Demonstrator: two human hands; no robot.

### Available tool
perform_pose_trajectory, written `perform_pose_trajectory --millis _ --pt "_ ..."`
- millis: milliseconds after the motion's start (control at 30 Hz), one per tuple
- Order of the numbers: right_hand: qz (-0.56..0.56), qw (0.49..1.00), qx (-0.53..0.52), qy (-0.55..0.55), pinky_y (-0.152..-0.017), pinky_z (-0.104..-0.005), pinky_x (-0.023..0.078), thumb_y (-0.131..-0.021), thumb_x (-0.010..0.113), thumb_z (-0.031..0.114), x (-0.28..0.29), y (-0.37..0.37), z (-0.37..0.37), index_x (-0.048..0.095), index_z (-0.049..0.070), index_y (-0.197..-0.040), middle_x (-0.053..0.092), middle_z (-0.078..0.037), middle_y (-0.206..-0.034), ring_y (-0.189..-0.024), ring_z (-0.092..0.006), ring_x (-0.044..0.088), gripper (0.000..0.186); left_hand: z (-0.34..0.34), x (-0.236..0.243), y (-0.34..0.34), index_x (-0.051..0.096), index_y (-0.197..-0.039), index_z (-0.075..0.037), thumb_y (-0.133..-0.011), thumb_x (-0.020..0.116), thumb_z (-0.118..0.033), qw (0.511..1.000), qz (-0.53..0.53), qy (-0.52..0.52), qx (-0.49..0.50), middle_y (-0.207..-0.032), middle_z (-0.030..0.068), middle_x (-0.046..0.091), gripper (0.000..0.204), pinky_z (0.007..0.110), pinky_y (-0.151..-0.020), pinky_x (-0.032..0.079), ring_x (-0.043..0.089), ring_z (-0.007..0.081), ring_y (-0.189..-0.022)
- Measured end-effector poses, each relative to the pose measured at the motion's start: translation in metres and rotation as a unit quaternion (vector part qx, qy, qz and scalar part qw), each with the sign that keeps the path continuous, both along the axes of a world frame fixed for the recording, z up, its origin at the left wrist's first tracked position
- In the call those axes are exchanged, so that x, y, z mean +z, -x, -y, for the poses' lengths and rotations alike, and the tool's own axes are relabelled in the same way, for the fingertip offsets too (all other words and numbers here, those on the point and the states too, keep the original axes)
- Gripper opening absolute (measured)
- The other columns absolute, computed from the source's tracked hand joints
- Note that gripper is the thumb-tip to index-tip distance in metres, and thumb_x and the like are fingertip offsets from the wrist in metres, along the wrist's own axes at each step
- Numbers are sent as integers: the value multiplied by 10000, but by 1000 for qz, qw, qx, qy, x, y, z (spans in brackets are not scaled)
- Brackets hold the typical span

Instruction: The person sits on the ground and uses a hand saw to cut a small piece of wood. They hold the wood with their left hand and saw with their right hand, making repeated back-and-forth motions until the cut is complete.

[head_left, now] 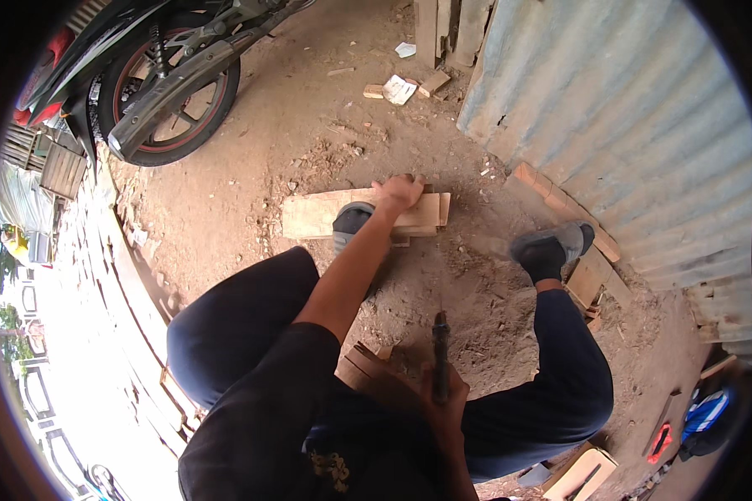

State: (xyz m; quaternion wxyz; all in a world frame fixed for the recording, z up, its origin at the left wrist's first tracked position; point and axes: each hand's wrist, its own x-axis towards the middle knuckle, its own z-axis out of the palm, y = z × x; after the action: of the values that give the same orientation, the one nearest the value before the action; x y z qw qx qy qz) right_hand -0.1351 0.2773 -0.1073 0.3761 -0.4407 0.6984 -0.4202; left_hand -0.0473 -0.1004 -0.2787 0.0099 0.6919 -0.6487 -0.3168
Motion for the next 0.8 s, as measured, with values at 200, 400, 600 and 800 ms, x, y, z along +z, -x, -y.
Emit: perform_pose_trajectory --millis 200,400,600,800 --pt "-31 999 19 -38 -495 -269 421 -913 679 123 4 6 3 596 9 -807 558 -47 -612 -589 -46 508 177 74 -64 -61 631 -1295 -163 -881 508 -560 973 -118 -148 -131 -1405 112 552 587 395 -1100 375 476 345 -1325" --pt "-72 995 45 -49 -486 -274 412 -911 664 92 9 8 17 567 5 -776 540 -59 -585 -585 -40 492 188 75 -86 -67 634 -1262 -113 -952 488 -306 964 -98 -86 -231 -1366 122 574 393 409 -1079 405 529 319 -1260" --pt "-13 988 8 -156 -475 -287 395 -911 660 86 29 -3 26 563 -4 -773 530 -63 -574 -574 -44 464 191 83 -93 -72 645 -1238 -118 -943 428 -229 941 -91 -77 -317 -1319 111 599 383 396 -1057 411 521 313 -1262" --pt "-34 995 8 -94 -462 -271 371 -919 649 82 26 -6 25 563 -3 -763 511 -45 -559 -575 -24 449 197 92 -129 -82 690 -1181 -152 -897 485 -350 964 -35 -116 -238 -1327 135 601 402 403 -1042 418 531 326 -1262"
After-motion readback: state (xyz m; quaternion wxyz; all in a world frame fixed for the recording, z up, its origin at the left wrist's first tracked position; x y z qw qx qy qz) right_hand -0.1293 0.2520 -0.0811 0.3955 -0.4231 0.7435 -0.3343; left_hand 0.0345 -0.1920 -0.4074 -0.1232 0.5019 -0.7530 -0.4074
